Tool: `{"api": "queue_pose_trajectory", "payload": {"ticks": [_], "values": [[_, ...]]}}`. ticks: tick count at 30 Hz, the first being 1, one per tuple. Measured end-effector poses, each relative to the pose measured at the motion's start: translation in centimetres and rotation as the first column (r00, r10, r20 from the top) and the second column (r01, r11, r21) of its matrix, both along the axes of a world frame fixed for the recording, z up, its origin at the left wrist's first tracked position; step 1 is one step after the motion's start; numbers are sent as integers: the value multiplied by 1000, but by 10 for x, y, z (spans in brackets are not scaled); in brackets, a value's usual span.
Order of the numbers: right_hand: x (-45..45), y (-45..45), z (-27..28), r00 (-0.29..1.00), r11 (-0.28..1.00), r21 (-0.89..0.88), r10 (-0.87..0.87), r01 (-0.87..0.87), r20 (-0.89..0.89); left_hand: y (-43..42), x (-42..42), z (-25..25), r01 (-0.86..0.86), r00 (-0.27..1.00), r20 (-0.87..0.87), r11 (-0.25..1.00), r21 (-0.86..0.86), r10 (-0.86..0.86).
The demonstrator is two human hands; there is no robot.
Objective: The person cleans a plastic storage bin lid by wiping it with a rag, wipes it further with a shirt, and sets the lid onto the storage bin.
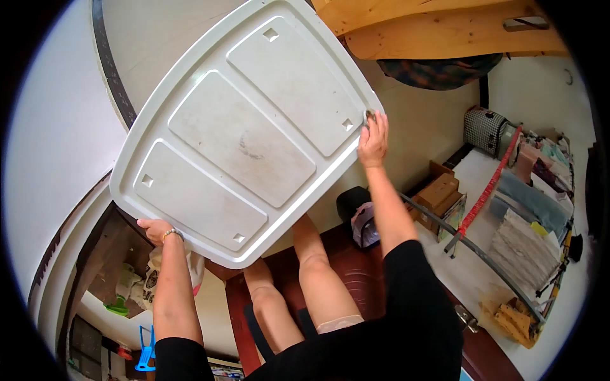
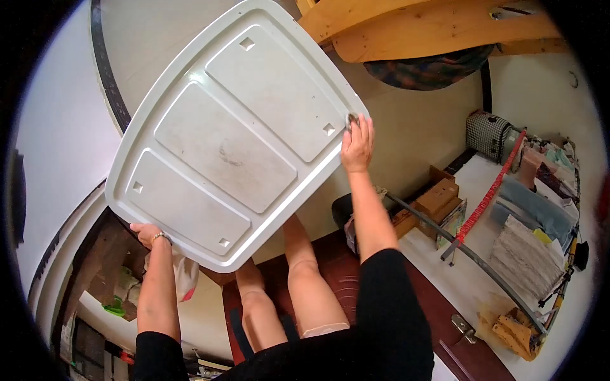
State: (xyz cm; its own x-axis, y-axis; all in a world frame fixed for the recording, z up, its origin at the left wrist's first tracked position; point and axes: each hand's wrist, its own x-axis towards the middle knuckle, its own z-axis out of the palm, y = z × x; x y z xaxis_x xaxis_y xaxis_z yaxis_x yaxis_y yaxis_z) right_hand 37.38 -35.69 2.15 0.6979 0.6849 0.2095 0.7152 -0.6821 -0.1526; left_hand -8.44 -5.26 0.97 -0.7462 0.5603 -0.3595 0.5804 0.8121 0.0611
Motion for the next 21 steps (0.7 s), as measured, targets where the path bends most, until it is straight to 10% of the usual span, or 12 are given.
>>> {"api": "queue_pose_trajectory", "payload": {"ticks": [4,9,12,15,18,21], "values": [[-111,9,-5,961,966,55,-244,253,-133,-1,-10,-7,31,1000,-4,999,-44,-31],[-228,12,24,941,1000,-7,13,-16,-337,0,-5,0,24,1000,2,999,-47,-23],[-173,-3,8,946,983,153,144,-103,-290,-1,-6,-3,23,1000,-4,999,-25,-23],[-81,23,-8,934,900,330,-185,286,-307,-1,-4,-3,23,1000,-1,1000,1,-23],[6,23,-10,973,982,97,-174,161,149,-3,-6,-6,26,1000,14,1000,1,-26],[33,35,1,796,795,138,-546,591,-261,-1,-8,-2,14,1000,20,1000,24,-15]]}}
